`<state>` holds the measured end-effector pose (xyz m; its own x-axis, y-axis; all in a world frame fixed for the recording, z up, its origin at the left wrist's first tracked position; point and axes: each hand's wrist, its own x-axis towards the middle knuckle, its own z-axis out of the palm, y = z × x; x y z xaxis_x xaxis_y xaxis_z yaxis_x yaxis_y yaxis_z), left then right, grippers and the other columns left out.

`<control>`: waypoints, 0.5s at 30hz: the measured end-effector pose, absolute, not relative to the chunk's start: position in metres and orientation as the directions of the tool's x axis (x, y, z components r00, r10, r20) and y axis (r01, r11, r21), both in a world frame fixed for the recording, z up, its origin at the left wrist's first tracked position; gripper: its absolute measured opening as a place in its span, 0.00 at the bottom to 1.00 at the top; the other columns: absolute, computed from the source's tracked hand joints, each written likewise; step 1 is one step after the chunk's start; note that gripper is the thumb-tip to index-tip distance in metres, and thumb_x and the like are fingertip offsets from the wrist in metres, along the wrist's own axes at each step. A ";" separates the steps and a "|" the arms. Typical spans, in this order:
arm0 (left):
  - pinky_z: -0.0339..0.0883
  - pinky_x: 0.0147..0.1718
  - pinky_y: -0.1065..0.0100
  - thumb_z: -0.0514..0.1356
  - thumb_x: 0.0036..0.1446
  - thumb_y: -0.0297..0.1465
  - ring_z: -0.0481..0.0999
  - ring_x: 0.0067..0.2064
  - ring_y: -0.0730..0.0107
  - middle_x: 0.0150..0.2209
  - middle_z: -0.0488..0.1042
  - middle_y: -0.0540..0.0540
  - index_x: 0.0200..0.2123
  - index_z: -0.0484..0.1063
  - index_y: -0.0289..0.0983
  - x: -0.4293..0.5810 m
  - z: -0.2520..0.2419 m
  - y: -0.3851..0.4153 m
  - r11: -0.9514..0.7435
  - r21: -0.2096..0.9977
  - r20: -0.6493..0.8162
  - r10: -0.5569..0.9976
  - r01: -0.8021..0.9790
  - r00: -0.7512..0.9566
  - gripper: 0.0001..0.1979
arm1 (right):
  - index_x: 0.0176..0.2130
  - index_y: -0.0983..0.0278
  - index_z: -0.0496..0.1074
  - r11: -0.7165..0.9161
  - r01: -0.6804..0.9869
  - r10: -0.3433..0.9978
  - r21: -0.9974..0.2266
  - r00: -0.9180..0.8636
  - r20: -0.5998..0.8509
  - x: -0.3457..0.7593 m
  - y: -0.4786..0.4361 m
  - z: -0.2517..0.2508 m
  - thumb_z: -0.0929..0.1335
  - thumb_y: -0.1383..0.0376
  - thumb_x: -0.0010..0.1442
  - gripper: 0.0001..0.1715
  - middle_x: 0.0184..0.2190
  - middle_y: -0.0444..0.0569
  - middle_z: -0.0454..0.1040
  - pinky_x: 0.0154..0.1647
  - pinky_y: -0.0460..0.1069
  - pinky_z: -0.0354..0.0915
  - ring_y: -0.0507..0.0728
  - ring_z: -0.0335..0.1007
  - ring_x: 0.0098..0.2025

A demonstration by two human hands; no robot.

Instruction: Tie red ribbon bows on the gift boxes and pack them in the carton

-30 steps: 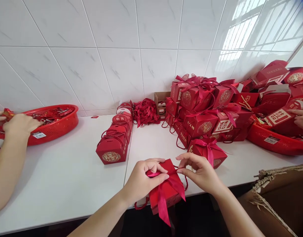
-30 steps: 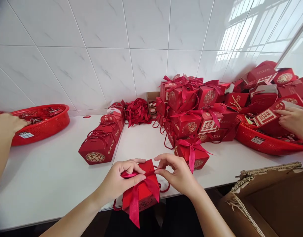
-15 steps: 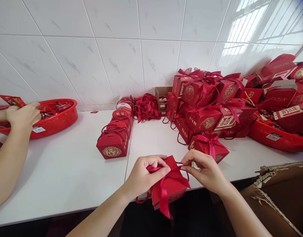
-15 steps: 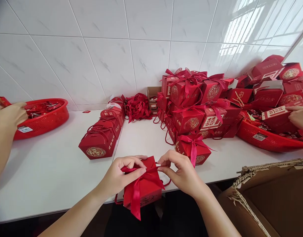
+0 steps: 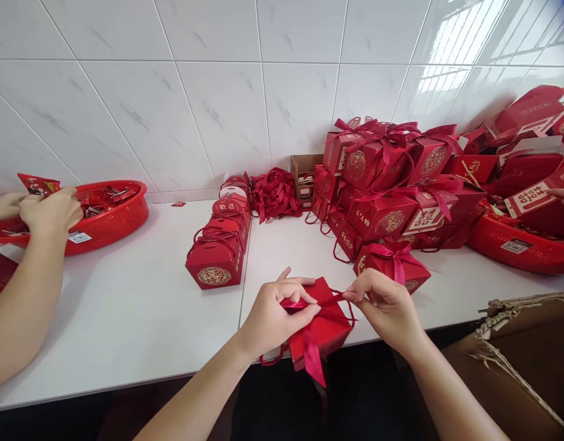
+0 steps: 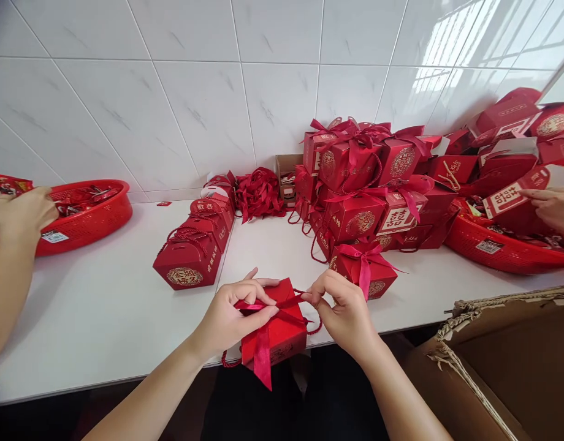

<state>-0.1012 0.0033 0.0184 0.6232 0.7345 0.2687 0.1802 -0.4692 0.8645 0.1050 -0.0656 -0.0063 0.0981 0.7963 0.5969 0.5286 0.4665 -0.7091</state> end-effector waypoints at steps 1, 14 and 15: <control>0.42 0.66 0.46 0.63 0.53 0.30 0.77 0.50 0.58 0.27 0.77 0.50 0.19 0.59 0.40 -0.101 0.018 0.005 -0.473 0.861 0.271 0.734 0.184 0.623 0.16 | 0.27 0.61 0.63 0.440 0.538 0.806 -0.719 0.117 0.581 0.106 -0.065 -0.007 0.68 0.69 0.61 0.12 0.25 0.44 0.67 0.29 0.47 0.64 0.52 0.67 0.29; 0.54 0.62 0.57 0.52 0.65 0.43 0.66 0.60 0.63 0.56 0.67 0.41 0.55 0.60 0.42 -0.124 -0.013 0.014 -0.392 0.914 0.406 0.887 -0.104 0.221 0.19 | 0.30 0.62 0.76 0.431 0.883 0.872 -0.187 -0.460 -0.165 0.073 -0.026 0.117 0.76 0.63 0.48 0.08 0.25 0.45 0.73 0.20 0.46 0.59 0.51 0.66 0.20; 0.55 0.62 0.56 0.52 0.65 0.44 0.67 0.59 0.63 0.55 0.68 0.41 0.54 0.61 0.42 -0.130 -0.017 0.016 -0.354 0.932 0.362 0.913 -0.075 0.189 0.19 | 0.27 0.63 0.76 0.439 0.890 0.860 -0.120 -0.455 -0.230 0.065 -0.021 0.120 0.77 0.64 0.45 0.09 0.21 0.44 0.71 0.17 0.46 0.55 0.50 0.61 0.16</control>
